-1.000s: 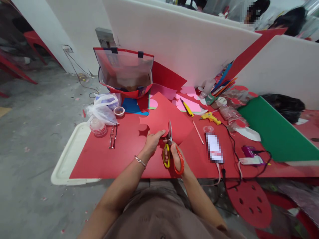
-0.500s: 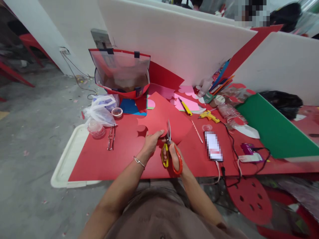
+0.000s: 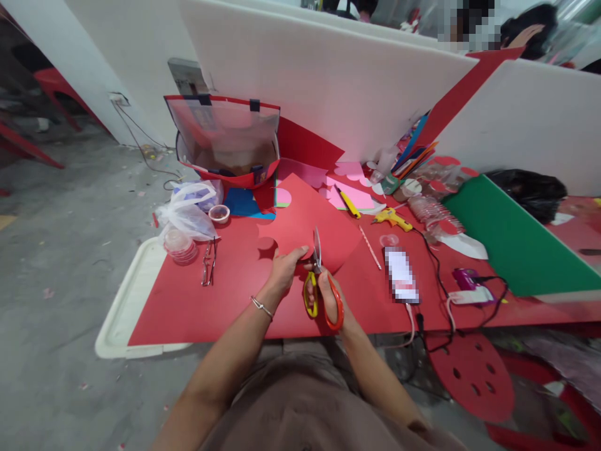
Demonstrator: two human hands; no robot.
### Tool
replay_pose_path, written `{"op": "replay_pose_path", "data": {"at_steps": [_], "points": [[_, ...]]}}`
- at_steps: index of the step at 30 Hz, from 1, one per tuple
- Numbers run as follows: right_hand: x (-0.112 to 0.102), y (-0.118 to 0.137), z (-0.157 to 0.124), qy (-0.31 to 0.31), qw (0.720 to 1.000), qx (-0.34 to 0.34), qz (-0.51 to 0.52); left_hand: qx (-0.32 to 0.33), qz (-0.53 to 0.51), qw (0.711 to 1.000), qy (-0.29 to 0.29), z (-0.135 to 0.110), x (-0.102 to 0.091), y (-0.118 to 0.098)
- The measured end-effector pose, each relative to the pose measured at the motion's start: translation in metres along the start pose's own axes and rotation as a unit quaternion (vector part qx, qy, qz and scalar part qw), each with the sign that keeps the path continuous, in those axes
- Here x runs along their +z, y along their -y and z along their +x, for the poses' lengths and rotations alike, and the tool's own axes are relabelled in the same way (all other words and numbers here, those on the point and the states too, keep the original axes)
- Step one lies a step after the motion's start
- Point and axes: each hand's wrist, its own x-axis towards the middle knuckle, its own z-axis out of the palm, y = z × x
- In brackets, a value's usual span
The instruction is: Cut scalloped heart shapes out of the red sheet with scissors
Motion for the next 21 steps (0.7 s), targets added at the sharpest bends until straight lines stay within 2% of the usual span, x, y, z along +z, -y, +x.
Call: {"op": "replay_pose_path", "data": {"at_steps": [21], "points": [[-0.0066, -0.0022, -0.0018, 0.011, 1.0, -0.008, -0.015, 0.004, 0.016, 1.0, 0.0, -0.0007, 0.0005, -0.0006]]}}
